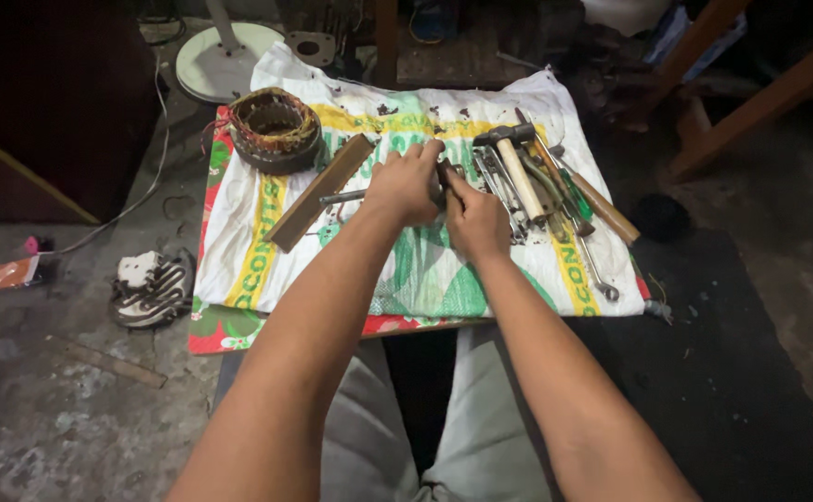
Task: The person disassembles a fan motor, using a hammer and a screwdriver to separate the metal components and reach the internal shaft.
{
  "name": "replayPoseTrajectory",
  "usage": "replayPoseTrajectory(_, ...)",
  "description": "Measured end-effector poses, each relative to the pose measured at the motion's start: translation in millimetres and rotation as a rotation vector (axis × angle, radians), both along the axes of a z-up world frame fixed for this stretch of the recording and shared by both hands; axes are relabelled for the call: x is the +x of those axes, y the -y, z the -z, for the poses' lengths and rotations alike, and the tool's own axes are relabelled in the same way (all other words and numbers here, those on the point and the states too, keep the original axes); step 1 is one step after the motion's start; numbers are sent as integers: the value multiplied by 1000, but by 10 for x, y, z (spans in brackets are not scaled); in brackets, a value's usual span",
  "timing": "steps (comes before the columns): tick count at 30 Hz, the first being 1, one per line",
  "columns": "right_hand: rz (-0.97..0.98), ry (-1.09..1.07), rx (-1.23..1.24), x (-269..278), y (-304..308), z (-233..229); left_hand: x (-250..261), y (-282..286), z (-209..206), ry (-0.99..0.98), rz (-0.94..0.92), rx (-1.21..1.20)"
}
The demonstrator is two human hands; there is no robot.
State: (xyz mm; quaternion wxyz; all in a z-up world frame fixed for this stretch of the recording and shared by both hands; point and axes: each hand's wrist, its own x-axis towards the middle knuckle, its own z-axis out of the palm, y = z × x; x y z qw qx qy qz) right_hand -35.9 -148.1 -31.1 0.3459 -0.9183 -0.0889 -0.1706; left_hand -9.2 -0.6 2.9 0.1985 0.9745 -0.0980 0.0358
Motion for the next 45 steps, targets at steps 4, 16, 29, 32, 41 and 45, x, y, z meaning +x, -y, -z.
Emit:
replayPoseTrajectory(4,-49,33,11,29,58,45,26,-16,-69,-63,23,40)
replayPoseTrajectory(16,-52,7,47,0,53,30,19,-34,-52,-27,34,16)
replayPoseTrajectory(29,-54,22,59,21,44,50,-20,2,-32,-2,6,48)
replayPoseTrajectory(32,-25,-7,35,44,54,-2,12,20,-49,15,7,15)
replayPoseTrajectory(41,30,-12,11,41,35,2,47,-12,-67,-25,25,2)
replayPoseTrajectory(45,-30,-12,19,32,36,21,45,-36,-33,-24,28,-2)
